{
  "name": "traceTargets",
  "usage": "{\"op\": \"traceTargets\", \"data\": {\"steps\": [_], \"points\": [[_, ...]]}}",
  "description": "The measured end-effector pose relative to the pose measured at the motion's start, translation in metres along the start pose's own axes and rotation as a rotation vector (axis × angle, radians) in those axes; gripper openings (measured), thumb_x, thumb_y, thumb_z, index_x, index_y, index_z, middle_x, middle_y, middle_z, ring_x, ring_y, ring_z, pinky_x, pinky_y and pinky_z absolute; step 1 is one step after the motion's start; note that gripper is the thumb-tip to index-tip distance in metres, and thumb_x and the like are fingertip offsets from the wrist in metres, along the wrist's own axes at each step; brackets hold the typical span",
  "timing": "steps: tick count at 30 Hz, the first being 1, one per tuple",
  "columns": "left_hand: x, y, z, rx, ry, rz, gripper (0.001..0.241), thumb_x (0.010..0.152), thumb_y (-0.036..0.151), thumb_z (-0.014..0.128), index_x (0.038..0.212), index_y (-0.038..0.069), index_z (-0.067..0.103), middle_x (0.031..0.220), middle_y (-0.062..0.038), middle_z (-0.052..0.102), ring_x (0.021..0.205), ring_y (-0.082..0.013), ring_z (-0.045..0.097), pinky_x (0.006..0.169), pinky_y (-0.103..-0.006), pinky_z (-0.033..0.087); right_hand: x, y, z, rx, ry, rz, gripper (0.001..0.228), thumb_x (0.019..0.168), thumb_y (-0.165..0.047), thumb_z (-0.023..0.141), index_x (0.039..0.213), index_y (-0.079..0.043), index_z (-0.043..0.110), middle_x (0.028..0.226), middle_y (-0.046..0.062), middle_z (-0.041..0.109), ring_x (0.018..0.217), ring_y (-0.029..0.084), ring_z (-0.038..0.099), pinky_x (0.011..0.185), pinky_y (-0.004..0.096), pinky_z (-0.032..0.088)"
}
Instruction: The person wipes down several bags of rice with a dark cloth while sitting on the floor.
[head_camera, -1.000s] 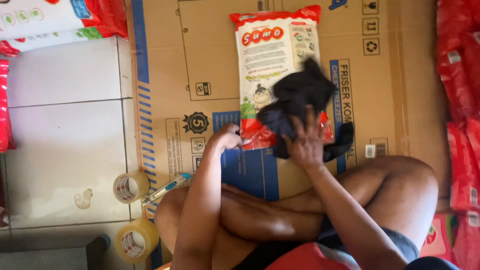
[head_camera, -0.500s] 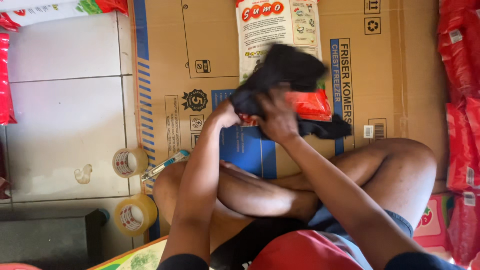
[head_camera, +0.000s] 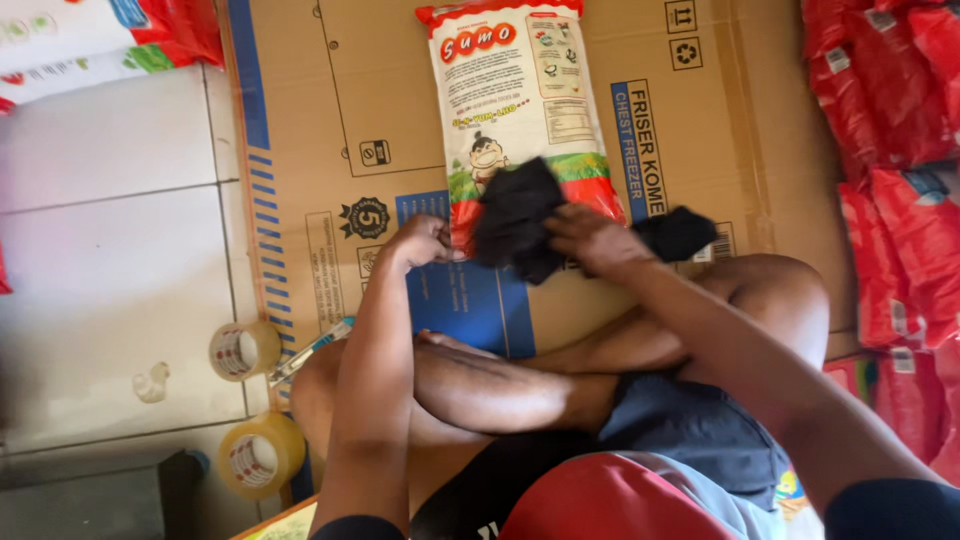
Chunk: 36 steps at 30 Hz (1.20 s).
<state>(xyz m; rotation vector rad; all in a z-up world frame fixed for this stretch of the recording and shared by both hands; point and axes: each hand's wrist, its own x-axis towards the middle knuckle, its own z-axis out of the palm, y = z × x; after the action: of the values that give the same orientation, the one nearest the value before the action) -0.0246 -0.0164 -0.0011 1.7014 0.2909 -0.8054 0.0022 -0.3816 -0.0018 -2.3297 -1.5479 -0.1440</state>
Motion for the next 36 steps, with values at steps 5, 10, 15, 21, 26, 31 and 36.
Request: {"op": "traceTargets", "data": {"steps": [5,10,15,21,26,31,36], "points": [[-0.005,0.000,-0.005,-0.154,-0.039,0.003,0.045,0.072,-0.009,0.090,0.108,-0.012,0.063,0.086,-0.011,0.065,0.083,-0.0215,0.069,0.075,-0.0291,0.065,-0.070,0.041,-0.046,-0.284,-0.177,0.115,0.022,0.081,-0.018,0.069,0.102,-0.020,0.076,0.124,0.000,0.076,0.124,0.032,0.068,0.113,0.045,0.051],[0.000,0.003,-0.001,-0.073,-0.010,-0.002,0.046,0.069,-0.005,0.094,0.107,-0.006,0.068,0.087,-0.014,0.073,0.084,-0.0265,0.075,0.072,-0.0352,0.065,-0.110,0.075,-0.116,-0.426,-0.406,1.118,0.022,0.082,-0.040,0.064,0.096,-0.046,0.080,0.076,0.002,0.077,0.075,0.033,0.079,0.061,0.045,0.064],[0.004,-0.001,0.024,-0.130,0.118,-0.050,0.058,0.070,0.003,0.096,0.121,-0.005,0.068,0.103,-0.024,0.074,0.094,-0.0387,0.076,0.073,-0.0445,0.067,-0.043,0.009,-0.093,-0.681,0.334,0.581,0.040,0.074,-0.032,0.073,0.113,-0.023,0.076,0.084,0.002,0.059,0.071,0.025,0.063,0.063,0.042,0.052],[0.002,0.005,0.033,0.142,0.179,0.025,0.064,0.068,0.029,0.101,0.118,0.002,0.072,0.097,-0.015,0.077,0.095,-0.0329,0.076,0.078,-0.0428,0.065,0.055,-0.052,-0.012,-0.156,0.198,0.254,0.040,0.078,-0.035,0.080,0.113,-0.018,0.071,0.093,0.009,0.064,0.084,0.032,0.066,0.073,0.046,0.050],[0.000,-0.004,0.024,-0.169,0.052,0.025,0.068,0.076,0.004,0.093,0.132,-0.010,0.057,0.109,-0.027,0.075,0.094,-0.0382,0.077,0.081,-0.0429,0.065,0.013,-0.010,-0.002,0.034,0.027,0.134,0.046,0.066,-0.024,0.083,0.108,-0.013,0.072,0.083,0.013,0.056,0.074,0.038,0.062,0.069,0.052,0.049],[0.009,0.007,0.021,-0.083,-0.006,-0.001,0.051,0.074,0.002,0.093,0.119,-0.008,0.070,0.094,-0.028,0.076,0.081,-0.0359,0.079,0.073,-0.0416,0.067,-0.074,0.064,-0.047,-0.015,-0.082,1.280,0.026,0.093,-0.042,0.066,0.117,-0.033,0.072,0.103,0.008,0.076,0.099,0.036,0.074,0.084,0.053,0.059],[0.017,-0.002,0.027,-0.085,-0.039,-0.082,0.057,0.074,-0.004,0.090,0.126,-0.009,0.067,0.101,-0.035,0.073,0.085,-0.0415,0.077,0.076,-0.0458,0.066,-0.117,0.051,-0.048,0.074,0.536,0.912,0.042,0.083,0.008,0.052,0.121,0.002,0.071,0.109,0.031,0.069,0.111,0.052,0.066,0.099,0.057,0.049]]}}
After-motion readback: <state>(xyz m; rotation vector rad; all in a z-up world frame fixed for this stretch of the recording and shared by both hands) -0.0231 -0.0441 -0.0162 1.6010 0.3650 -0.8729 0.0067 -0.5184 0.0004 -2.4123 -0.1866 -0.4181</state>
